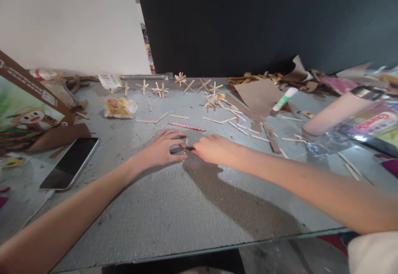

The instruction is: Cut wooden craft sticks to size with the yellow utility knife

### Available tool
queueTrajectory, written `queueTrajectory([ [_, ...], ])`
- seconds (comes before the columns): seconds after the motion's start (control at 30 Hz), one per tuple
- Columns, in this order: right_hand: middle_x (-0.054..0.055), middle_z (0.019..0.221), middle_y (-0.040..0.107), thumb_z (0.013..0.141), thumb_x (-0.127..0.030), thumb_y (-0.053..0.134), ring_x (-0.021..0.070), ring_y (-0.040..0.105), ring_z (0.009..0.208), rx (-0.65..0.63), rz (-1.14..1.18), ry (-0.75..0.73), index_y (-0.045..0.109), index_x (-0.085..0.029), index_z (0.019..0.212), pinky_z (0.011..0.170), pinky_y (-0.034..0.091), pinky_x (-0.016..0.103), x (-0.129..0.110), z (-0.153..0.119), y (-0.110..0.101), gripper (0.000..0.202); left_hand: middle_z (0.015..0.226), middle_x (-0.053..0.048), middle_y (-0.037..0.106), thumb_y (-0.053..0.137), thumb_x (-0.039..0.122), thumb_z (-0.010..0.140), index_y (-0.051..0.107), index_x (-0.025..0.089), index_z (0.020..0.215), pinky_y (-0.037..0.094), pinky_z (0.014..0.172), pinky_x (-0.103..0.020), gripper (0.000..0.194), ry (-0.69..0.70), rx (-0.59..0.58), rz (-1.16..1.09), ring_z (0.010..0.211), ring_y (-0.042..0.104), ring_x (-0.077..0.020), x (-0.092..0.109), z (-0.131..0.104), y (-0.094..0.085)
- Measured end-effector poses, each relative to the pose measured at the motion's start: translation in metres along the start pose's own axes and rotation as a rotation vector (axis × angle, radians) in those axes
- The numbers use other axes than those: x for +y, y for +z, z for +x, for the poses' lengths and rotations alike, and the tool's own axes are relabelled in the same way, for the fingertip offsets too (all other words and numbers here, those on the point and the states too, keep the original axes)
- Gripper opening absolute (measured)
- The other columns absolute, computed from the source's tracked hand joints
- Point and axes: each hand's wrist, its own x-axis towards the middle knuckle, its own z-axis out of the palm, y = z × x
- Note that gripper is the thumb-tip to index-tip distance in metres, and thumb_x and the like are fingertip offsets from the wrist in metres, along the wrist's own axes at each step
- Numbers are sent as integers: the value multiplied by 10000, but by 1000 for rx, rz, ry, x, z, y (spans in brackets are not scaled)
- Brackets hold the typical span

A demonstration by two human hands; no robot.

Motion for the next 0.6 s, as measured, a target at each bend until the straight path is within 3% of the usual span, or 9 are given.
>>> queueTrajectory([
  [0.23, 26, 669, 660, 1081, -397, 416, 136, 518, 512, -179, 361, -2, 696, -180, 851, 503, 307, 277, 24, 12, 2, 421, 1525, -41, 592, 745, 471, 897, 741, 290, 1010, 261, 1231, -584, 214, 0, -25, -11, 1484, 427, -343, 0, -1, -2],
  [0.43, -60, 510, 463, 1085, -494, 382, 104, 419, 372, -466, 640, 71, 549, -203, 813, 435, 320, 245, 36, 22, -9, 432, 1504, -62, 607, 766, 467, 880, 741, 270, 1005, 272, 1226, -576, 235, -3, -19, -6, 1460, 461, -339, 1, 0, -2],
  [0.6, -72, 494, 445, 1088, -500, 397, 92, 422, 357, -474, 761, 31, 464, -222, 754, 409, 344, 228, 39, 21, -3, 439, 1495, -56, 614, 762, 480, 882, 741, 277, 1008, 281, 1219, -570, 240, 9, -10, 1, 1457, 463, -332, 1, -1, -2],
])
